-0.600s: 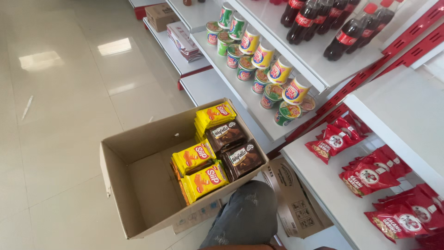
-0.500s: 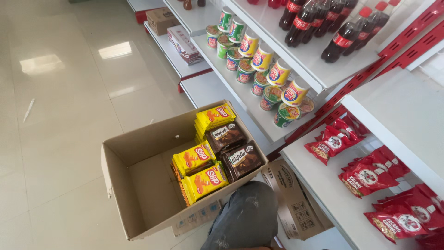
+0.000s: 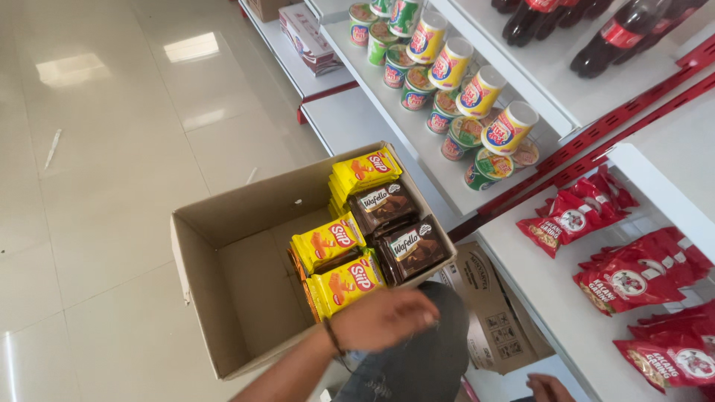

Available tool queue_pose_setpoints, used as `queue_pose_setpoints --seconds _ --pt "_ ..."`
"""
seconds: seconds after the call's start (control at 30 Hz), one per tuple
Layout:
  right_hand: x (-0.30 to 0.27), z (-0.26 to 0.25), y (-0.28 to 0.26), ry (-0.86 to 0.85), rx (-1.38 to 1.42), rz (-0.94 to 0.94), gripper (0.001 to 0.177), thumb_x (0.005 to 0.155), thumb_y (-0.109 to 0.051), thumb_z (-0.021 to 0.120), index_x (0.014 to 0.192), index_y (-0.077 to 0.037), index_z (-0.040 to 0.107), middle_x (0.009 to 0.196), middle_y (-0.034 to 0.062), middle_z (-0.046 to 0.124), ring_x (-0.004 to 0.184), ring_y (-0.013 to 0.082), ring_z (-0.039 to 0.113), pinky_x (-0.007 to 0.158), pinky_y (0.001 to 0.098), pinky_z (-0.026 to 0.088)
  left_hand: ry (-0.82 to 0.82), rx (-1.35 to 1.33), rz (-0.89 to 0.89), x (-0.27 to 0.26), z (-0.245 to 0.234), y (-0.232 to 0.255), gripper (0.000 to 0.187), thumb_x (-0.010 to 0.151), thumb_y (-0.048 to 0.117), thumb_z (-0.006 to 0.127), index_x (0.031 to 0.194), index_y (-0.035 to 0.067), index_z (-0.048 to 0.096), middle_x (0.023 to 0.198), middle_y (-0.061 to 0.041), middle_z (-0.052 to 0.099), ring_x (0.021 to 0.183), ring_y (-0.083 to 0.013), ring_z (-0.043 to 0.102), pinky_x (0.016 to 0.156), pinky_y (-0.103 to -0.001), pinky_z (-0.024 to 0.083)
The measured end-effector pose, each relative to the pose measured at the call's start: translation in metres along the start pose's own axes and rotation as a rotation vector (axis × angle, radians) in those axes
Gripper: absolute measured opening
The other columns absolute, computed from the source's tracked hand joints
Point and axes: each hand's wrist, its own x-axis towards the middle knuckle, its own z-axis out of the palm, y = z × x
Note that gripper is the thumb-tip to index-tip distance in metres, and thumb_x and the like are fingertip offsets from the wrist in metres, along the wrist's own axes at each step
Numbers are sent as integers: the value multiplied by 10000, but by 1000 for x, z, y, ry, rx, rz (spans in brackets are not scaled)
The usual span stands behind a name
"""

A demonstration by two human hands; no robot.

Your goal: The person takes snack packages and chocolate bars from a cardboard box and places them onto a store shelf.

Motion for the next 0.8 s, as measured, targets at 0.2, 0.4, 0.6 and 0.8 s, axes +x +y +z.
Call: queue_pose_setpoints --seconds 0.2,0.4,0.6,0.8 --pt "-58 3 -260 -279 -83 -50 321 1018 -277 585 1211 -85 756 1245 42 808 1178 180 727 1051 322 511 554 8 -586 42 -123 -1 387 1018 360 500 1312 139 622 1129 -14 756 535 -65 483 489 -257 439" --pt "-41 50 -355 -353 -154 -670 253 1005 -246 569 1155 -152 750 1125 11 792 1052 166 739 942 330 561 747 80 -668 89 -159 -68 592 928 563 522 1346 145 552 1284 -38 696 1085 -239 689 839 -442 584" --pt "-1 103 -426 -290 -165 -1089 185 1023 -142 637 1176 -97 731 1010 104 742 982 315 708 894 464 567 735 95 -753 99 -155 -58 672 959 637 555 1350 98 465 1201 -138 678 1107 -301 709 908 -455 592" --pt "4 137 -473 -331 -174 -1151 318 980 -92 644 1281 7 657 1129 235 692 1092 478 638 984 560 486 804 62 -744 108 -151 -76 713 946 551 663 1410 73 408 1271 -169 634 1196 -343 661 988 -479 558"
